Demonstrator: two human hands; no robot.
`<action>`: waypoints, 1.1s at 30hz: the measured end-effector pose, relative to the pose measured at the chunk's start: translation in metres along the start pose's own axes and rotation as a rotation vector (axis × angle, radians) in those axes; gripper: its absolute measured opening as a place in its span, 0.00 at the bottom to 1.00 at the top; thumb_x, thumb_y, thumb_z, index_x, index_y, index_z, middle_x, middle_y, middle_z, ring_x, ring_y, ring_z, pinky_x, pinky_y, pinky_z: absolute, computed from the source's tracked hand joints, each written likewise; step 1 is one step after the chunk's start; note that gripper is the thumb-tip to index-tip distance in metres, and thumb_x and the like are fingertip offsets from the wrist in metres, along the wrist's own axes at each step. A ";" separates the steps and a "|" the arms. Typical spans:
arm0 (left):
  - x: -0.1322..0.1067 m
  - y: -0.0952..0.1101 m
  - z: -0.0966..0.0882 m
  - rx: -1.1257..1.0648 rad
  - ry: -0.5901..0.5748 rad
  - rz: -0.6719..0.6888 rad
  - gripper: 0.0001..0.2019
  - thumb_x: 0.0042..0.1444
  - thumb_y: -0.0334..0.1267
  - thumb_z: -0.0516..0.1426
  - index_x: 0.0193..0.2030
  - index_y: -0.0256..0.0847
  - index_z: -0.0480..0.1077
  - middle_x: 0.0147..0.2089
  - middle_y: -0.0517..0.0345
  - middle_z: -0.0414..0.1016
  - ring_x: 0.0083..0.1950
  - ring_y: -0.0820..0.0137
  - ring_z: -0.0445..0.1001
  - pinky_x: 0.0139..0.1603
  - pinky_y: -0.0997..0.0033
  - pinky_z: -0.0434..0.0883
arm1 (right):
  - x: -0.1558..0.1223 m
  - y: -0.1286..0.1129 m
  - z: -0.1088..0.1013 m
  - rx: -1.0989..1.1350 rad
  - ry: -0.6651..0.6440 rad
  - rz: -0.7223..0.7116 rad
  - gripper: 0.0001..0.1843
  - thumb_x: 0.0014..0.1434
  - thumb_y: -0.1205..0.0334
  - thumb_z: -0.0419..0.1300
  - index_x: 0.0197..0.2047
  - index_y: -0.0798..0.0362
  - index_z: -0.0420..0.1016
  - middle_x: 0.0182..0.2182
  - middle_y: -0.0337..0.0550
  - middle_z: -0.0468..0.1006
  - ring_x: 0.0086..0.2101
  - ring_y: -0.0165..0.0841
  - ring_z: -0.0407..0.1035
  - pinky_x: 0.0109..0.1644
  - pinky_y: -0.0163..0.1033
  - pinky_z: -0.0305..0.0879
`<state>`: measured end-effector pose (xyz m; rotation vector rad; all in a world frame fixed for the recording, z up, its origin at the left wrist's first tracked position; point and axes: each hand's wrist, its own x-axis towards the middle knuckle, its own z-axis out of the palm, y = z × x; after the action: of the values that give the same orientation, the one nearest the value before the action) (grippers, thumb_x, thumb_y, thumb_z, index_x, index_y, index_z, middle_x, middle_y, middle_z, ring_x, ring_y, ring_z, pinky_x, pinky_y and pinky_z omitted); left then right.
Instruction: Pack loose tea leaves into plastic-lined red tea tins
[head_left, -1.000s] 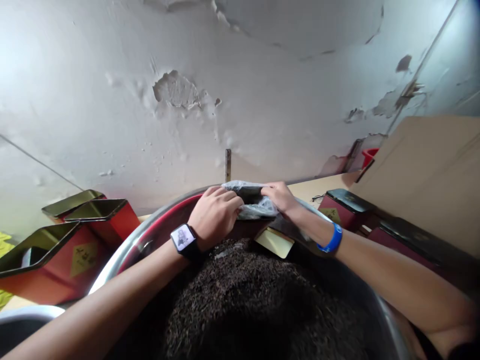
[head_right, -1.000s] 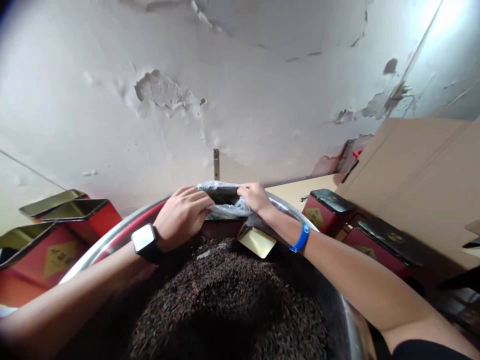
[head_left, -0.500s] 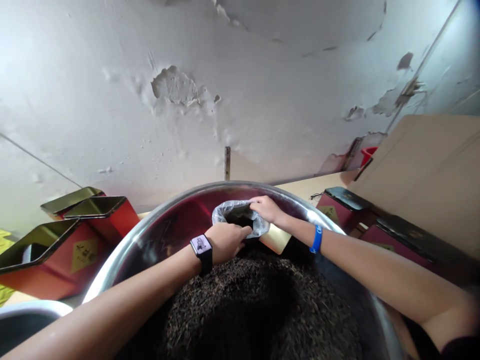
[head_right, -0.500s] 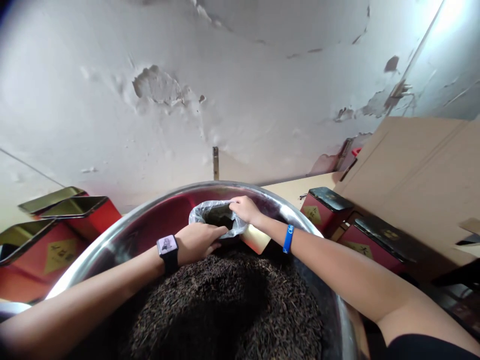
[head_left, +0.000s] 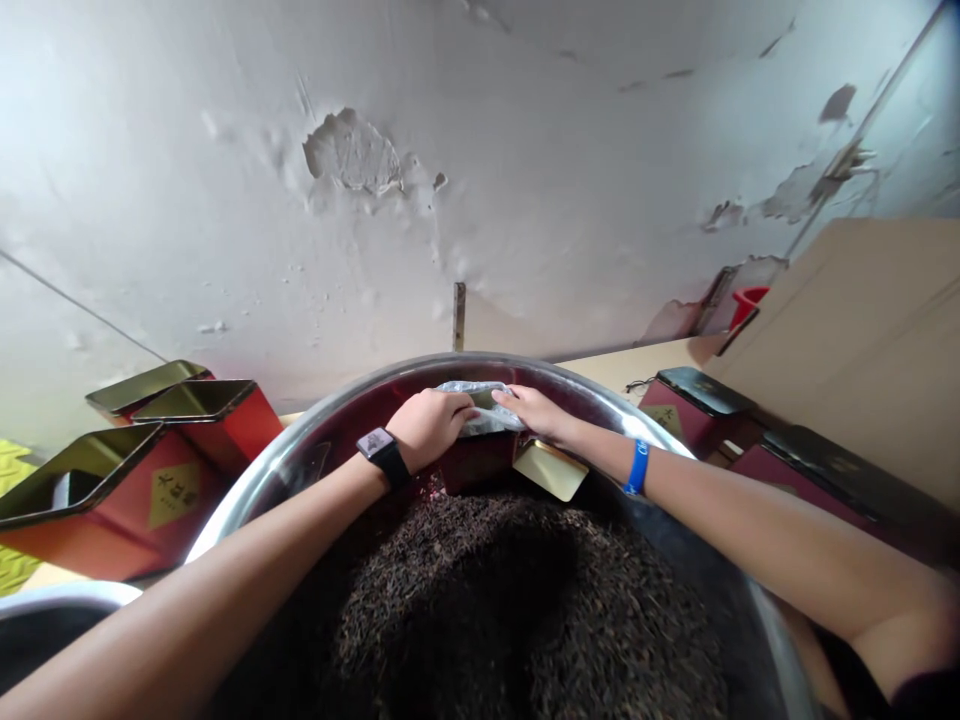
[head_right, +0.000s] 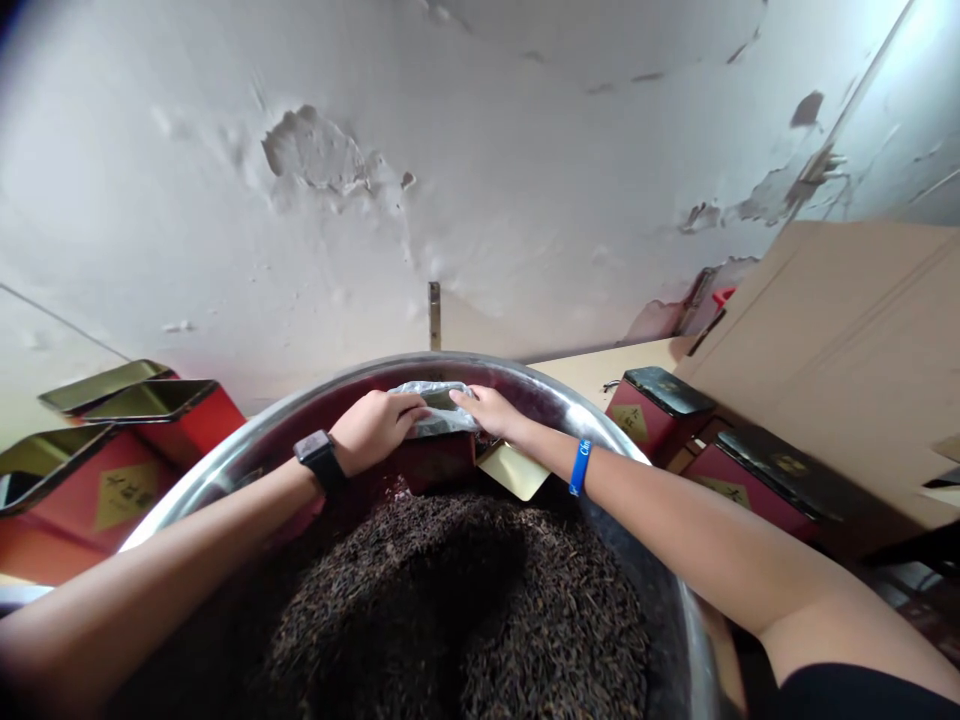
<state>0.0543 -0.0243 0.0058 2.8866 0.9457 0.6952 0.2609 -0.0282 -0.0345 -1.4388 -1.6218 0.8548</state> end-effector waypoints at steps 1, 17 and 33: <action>0.000 0.000 0.000 -0.010 0.004 -0.008 0.15 0.61 0.42 0.45 0.34 0.40 0.70 0.28 0.58 0.72 0.30 0.72 0.70 0.32 0.74 0.64 | 0.000 0.000 0.000 0.001 0.000 -0.001 0.26 0.52 0.42 0.51 0.38 0.58 0.69 0.27 0.41 0.70 0.25 0.26 0.60 0.26 0.31 0.57; -0.001 0.003 0.001 0.198 -0.112 0.173 0.16 0.57 0.48 0.49 0.47 0.43 0.64 0.35 0.55 0.73 0.34 0.67 0.71 0.34 0.69 0.65 | -0.003 0.003 0.002 0.171 -0.041 0.130 0.32 0.47 0.32 0.48 0.33 0.56 0.65 0.18 0.36 0.62 0.15 0.23 0.53 0.15 0.31 0.49; -0.014 0.016 -0.023 0.494 -0.296 -0.399 0.16 0.54 0.34 0.47 0.46 0.27 0.64 0.39 0.37 0.70 0.38 0.57 0.72 0.35 0.61 0.68 | -0.004 -0.001 0.002 0.138 -0.080 0.180 0.29 0.48 0.38 0.54 0.40 0.55 0.67 0.20 0.37 0.63 0.16 0.22 0.53 0.14 0.30 0.53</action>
<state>0.0433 -0.0476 0.0231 2.8916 1.7719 -0.0023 0.2587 -0.0325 -0.0352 -1.4850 -1.4756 1.1179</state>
